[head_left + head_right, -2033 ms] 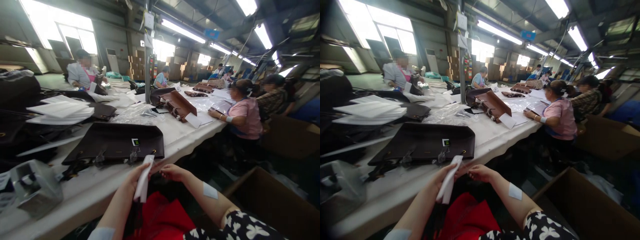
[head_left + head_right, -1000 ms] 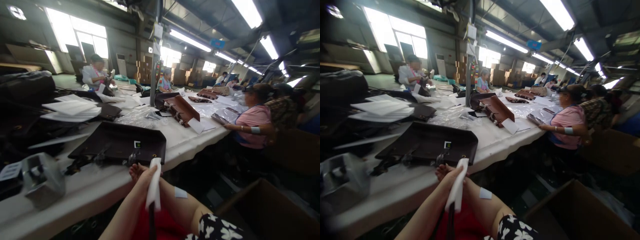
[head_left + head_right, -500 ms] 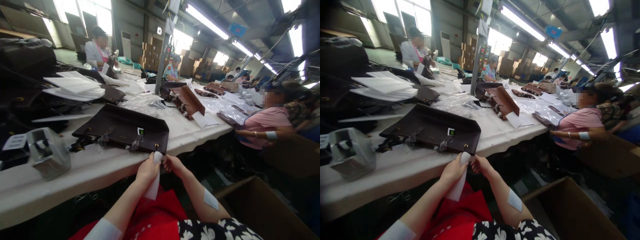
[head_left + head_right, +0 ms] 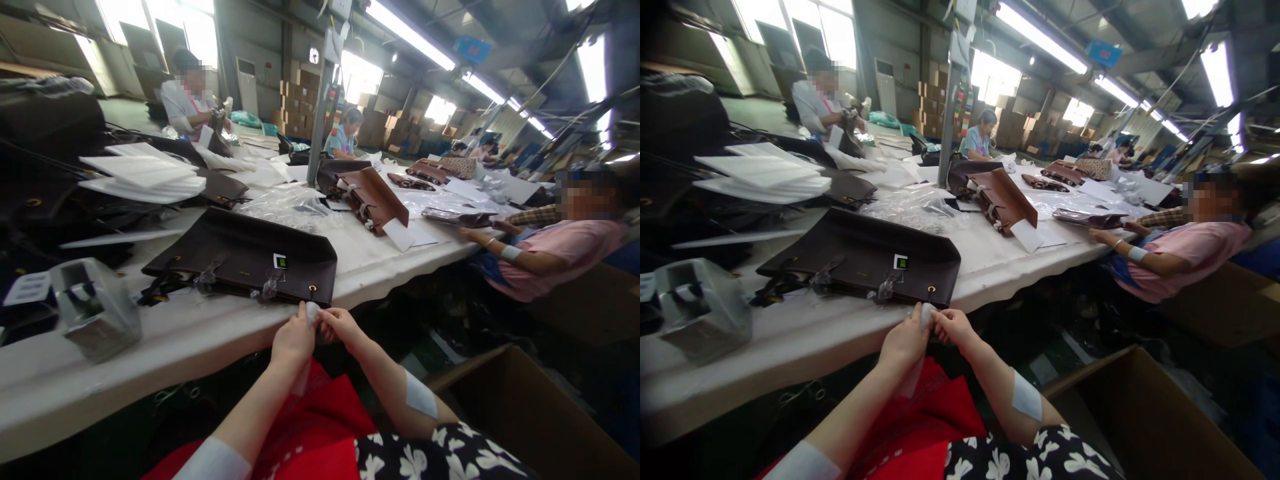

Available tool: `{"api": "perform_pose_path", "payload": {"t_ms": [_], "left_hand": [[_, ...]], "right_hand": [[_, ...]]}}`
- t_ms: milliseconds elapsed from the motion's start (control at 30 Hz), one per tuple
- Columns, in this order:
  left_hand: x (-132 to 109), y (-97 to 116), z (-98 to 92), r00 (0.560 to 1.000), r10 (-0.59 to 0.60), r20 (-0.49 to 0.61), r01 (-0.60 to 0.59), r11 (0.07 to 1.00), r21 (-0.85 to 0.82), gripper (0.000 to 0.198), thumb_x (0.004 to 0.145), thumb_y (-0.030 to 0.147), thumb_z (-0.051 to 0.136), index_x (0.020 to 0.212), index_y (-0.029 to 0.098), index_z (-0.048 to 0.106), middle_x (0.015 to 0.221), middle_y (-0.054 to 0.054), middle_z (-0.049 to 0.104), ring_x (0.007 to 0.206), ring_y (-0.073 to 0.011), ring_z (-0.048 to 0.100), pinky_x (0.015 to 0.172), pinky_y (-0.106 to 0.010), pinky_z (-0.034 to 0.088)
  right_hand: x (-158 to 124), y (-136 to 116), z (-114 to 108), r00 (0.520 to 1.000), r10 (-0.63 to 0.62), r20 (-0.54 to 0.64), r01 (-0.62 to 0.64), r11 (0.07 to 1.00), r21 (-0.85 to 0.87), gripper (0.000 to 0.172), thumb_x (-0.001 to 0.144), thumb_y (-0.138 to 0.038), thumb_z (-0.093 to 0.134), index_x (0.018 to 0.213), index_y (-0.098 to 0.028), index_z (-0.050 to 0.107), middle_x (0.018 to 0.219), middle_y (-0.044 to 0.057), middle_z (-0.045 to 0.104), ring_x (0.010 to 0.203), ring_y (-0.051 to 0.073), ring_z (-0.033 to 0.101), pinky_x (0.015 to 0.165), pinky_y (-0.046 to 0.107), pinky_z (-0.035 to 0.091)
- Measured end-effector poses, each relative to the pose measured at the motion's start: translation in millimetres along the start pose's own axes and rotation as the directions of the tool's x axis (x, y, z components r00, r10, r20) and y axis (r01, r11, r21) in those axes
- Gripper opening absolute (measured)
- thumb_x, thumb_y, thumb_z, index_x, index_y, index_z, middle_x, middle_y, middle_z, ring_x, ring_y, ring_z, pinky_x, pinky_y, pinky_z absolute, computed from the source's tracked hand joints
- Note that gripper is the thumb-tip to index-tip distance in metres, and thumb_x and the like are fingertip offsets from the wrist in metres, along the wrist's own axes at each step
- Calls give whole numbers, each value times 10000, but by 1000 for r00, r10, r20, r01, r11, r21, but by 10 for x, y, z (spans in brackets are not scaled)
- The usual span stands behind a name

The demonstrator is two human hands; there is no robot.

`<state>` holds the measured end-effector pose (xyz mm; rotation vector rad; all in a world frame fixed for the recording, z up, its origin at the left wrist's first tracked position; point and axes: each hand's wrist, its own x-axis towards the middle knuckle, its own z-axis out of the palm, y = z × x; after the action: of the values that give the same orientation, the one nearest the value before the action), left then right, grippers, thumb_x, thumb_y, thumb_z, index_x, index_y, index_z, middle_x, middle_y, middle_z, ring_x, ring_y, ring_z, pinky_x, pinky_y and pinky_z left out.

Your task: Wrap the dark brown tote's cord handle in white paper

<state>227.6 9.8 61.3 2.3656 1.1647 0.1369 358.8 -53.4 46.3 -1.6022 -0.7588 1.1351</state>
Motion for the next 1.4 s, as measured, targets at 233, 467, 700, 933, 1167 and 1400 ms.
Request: {"api": "perform_pose_path", "payload": {"t_ms": [233,467,700,933,1167,1400], "left_hand": [[-5,-4,-12,999,3,39,0,998,-56,614,900,314,369,1448,55,271,1095,-281,601,972,-396,625,822,-481,463],[51,-111,17,995,-85,47,93,974,-207,263,823,419,544,895,174,482,964,-223,632,980,-386,612,880,-495,423],[279,-395,100,993,-24,116,55,961,-271,215,795,401,519,820,201,446,971,-256,644,996,-439,603,838,-483,411],[346,-404,189,980,-35,194,154,750,-643,319,648,324,644,884,128,558,954,-217,683,961,-387,630,793,-399,462],[320,-332,147,988,-57,141,130,793,-595,277,611,340,703,751,141,571,843,-188,663,931,-393,630,810,-404,459],[290,-351,66,937,-176,303,334,711,-619,322,751,346,640,904,64,612,839,-179,667,869,-332,634,669,-322,450]], "right_hand": [[-49,4,31,992,64,106,-86,971,223,415,559,-425,821,734,-107,620,509,-37,528,430,39,425,397,163,273],[-96,-63,-125,968,73,241,-101,989,110,410,650,-479,740,778,-137,553,626,-11,614,454,73,531,400,166,325],[-22,78,-321,969,78,235,-68,996,-51,252,678,-365,675,736,-140,577,533,-25,570,404,73,497,418,182,385],[167,558,-249,944,101,315,-136,987,91,255,638,-367,720,700,-132,643,591,15,587,434,69,517,456,190,408],[509,658,-4,941,86,326,-179,948,265,377,471,-247,828,792,-104,691,751,58,656,624,134,618,607,258,507],[551,481,115,957,93,273,-169,947,271,422,399,-234,834,763,-92,674,735,40,652,644,148,598,622,275,490]]}}
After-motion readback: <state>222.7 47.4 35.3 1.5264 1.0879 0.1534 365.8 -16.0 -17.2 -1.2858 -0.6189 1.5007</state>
